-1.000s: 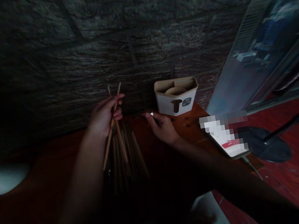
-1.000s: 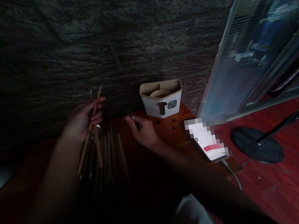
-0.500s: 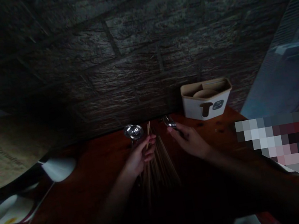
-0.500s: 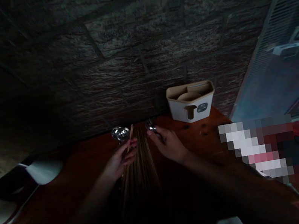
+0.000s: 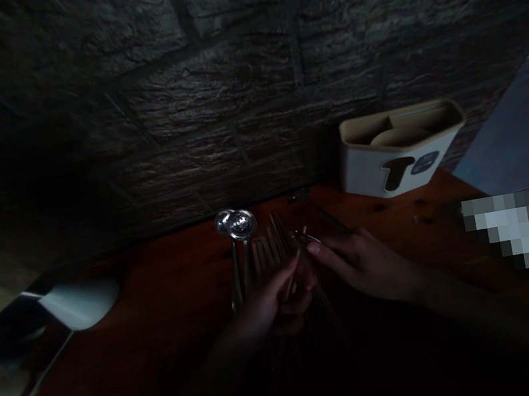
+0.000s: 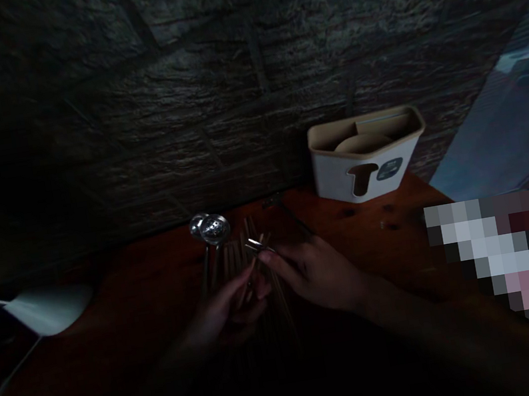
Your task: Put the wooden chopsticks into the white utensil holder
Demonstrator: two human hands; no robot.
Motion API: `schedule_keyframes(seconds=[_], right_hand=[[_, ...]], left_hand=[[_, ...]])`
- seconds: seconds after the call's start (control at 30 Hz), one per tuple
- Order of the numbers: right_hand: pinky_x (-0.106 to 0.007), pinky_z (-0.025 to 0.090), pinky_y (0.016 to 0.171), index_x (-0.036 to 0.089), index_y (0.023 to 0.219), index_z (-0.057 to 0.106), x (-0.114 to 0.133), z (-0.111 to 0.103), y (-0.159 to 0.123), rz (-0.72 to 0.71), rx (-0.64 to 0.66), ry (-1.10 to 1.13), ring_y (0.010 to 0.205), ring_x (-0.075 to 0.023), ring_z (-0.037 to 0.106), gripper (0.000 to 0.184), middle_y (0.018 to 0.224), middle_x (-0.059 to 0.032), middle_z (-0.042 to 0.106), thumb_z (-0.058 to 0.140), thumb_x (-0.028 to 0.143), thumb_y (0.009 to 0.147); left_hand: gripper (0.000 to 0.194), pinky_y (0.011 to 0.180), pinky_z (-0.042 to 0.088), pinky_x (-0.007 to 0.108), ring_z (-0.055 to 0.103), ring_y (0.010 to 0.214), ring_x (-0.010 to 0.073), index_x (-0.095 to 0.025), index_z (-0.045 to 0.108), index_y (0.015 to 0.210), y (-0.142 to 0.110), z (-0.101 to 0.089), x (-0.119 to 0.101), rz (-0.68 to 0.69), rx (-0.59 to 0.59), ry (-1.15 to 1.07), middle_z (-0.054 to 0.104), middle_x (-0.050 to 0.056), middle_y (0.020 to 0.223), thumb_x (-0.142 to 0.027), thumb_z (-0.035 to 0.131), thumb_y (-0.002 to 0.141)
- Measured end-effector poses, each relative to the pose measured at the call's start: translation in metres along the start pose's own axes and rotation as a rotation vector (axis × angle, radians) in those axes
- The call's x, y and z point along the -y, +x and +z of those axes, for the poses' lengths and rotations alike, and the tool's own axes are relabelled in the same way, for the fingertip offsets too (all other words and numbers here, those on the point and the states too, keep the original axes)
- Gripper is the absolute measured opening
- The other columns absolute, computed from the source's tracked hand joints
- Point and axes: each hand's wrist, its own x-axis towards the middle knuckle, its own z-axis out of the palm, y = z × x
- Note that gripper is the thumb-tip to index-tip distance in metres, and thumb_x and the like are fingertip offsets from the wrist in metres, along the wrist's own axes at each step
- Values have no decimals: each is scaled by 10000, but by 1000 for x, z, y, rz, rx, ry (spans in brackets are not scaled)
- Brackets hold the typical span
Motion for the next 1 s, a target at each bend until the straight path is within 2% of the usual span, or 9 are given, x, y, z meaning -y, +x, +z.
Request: schedule_keyframes(seconds=[0.07, 0.13, 0.23, 0.33, 0.43, 0.6, 0.83, 0.9, 1.0], right_hand=[[-253, 436, 570, 195, 814, 687, -6, -2, 2, 15, -44, -75, 575, -122, 629, 388, 679, -6, 687, 420, 415, 989], [-265, 403, 521, 188, 808, 694, -16, -5, 5, 63, -153, -178, 520, -130, 605, 409, 641, -17, 675, 432, 453, 976], [-276, 339, 468, 182, 718, 670, -30, -13, 10, 136, -306, -285, 452, -126, 545, 457, 565, -24, 629, 432, 484, 966], [-270, 277, 427, 188, 588, 578, -30, -16, 11, 134, -370, -273, 392, -98, 446, 508, 466, 2, 522, 414, 475, 974], [-247, 297, 437, 183, 634, 582, -17, -9, 5, 30, -317, -171, 406, -82, 451, 459, 491, 17, 532, 412, 420, 989], [-226, 381, 524, 164, 744, 664, -5, 5, -2, -72, -97, -151, 522, -102, 587, 402, 619, -17, 653, 444, 399, 985], [-243, 288, 443, 148, 640, 635, -27, -16, 9, 65, -396, -313, 410, -86, 476, 478, 517, -15, 587, 453, 439, 974], [-238, 276, 434, 152, 611, 608, -21, -17, 8, 30, -399, -284, 399, -75, 444, 487, 487, 1, 550, 442, 422, 981], [-222, 294, 444, 153, 633, 614, -7, -8, 2, -40, -282, -208, 406, -64, 453, 463, 498, 13, 559, 449, 409, 982]], left_hand=[[415, 282, 163, 136, 132, 343, 53, -201, 555, 808, 1, 0, 2, 36, -59, 35, 278, -96, 476, -542, 370, 956], [420, 295, 145, 142, 151, 341, 46, -194, 557, 770, 2, 0, 3, 82, -98, 64, 292, -89, 491, -540, 397, 947], [428, 306, 130, 157, 170, 341, 35, -181, 562, 740, 2, 1, 4, 103, -97, 64, 323, -76, 529, -539, 430, 933], [410, 298, 133, 162, 163, 346, 24, -183, 558, 757, 2, 3, 3, 98, -104, -3, 386, -63, 603, -545, 455, 919], [405, 295, 124, 154, 176, 351, 12, -182, 542, 761, 1, 5, 2, 103, -157, -8, 438, -53, 675, -554, 474, 908], [392, 315, 151, 148, 215, 375, 19, -179, 525, 755, -4, 12, 1, 84, -223, 85, 441, -55, 668, -549, 514, 885], [397, 359, 110, 165, 218, 380, 13, -173, 496, 708, -5, 14, 0, 139, -157, 81, 454, -48, 667, -518, 483, 902], [403, 356, 101, 167, 207, 379, 14, -179, 477, 703, -4, 12, -1, 123, -153, 52, 455, -51, 671, -533, 484, 894], [421, 328, 84, 155, 172, 364, 10, -185, 448, 689, -4, 12, -1, 69, -114, 6, 456, -58, 671, -559, 494, 876]])
